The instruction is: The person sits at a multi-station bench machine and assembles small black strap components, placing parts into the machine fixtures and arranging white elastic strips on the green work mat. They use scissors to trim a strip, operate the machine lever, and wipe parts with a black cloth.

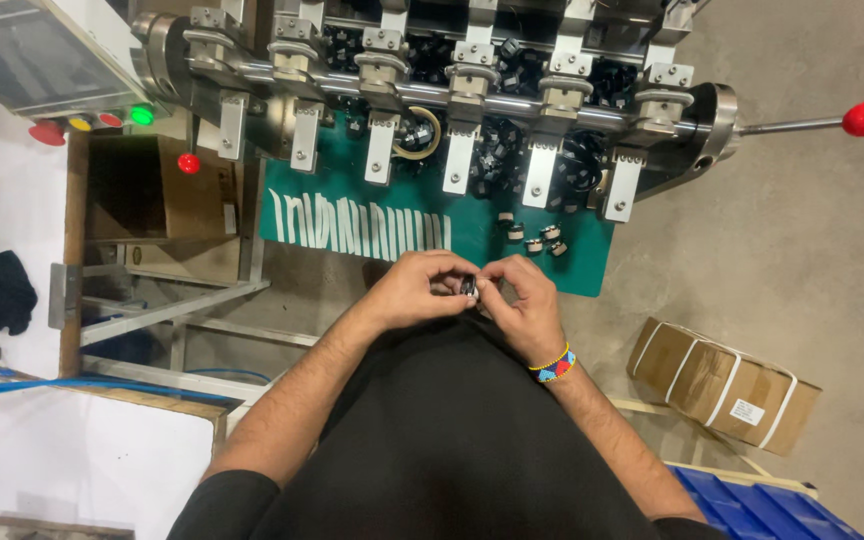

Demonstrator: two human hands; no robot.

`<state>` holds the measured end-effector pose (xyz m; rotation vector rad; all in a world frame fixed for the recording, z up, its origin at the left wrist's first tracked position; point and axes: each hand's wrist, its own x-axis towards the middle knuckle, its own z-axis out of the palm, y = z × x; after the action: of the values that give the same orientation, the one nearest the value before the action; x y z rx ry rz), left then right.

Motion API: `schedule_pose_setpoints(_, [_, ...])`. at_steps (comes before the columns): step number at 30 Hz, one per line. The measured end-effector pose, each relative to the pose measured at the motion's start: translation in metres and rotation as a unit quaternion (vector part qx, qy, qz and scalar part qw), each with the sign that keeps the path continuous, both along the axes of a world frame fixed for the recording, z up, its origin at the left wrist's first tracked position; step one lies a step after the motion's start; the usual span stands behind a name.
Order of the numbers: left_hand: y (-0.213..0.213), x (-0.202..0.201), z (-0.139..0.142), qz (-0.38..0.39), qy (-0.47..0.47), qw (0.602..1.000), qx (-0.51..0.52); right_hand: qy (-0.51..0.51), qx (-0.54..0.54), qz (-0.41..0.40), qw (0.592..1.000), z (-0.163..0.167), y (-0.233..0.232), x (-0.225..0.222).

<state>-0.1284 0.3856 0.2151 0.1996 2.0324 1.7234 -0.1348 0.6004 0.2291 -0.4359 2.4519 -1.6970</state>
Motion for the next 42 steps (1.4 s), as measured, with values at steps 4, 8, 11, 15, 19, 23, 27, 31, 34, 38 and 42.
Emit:
schedule_pose_setpoints(4, [0.017, 0.002, -0.015, 0.05, -0.136, 0.987, 0.066, 0.108, 0.083, 0.033, 0.99, 0.017, 0.016, 0.0])
schedule_pose_setpoints(8, [0.026, 0.003, -0.036, 0.088, -0.21, 0.956, 0.183, 0.127, 0.112, 0.083, 0.982, 0.026, 0.028, 0.005])
schedule_pose_setpoints(11, [0.027, 0.011, -0.058, 0.099, -0.312, 0.922, 0.206, 0.114, 0.141, 0.087, 0.98, 0.015, 0.032, 0.014])
schedule_pose_setpoints(15, [0.038, 0.007, -0.108, 0.087, -0.356, 0.914, 0.176, 0.082, 0.211, 0.062, 0.972, -0.037, 0.038, 0.02])
schedule_pose_setpoints(19, [0.041, -0.024, -0.158, 0.086, 0.022, 0.969, -0.23, -0.046, 0.395, 0.018, 0.918, -0.117, 0.047, 0.0])
schedule_pose_setpoints(23, [0.034, -0.066, -0.184, 0.021, 0.173, 0.892, -0.418, -0.13, 0.325, -0.141, 0.926, -0.178, 0.05, -0.016])
schedule_pose_setpoints(27, [0.036, -0.099, -0.189, -0.007, 0.219, 0.884, -0.413, -0.096, 0.204, -0.21, 0.951, -0.197, 0.044, -0.001])
schedule_pose_setpoints(31, [0.051, -0.116, -0.195, 0.01, 0.23, 0.875, -0.426, -0.166, 0.187, -0.154, 0.956, -0.196, 0.044, 0.046])
schedule_pose_setpoints(34, [0.051, -0.126, -0.201, 0.049, 0.333, 0.85, -0.406, -0.265, 0.257, -0.146, 0.918, -0.198, 0.05, 0.097])
schedule_pose_setpoints(38, [0.029, -0.13, -0.206, 0.067, 0.339, 0.908, -0.235, -0.315, 0.286, -0.192, 0.885, -0.204, 0.055, 0.16])
schedule_pose_setpoints(42, [0.013, -0.124, -0.205, 0.058, 0.345, 0.919, -0.18, -0.339, 0.269, -0.275, 0.858, -0.211, 0.046, 0.186])
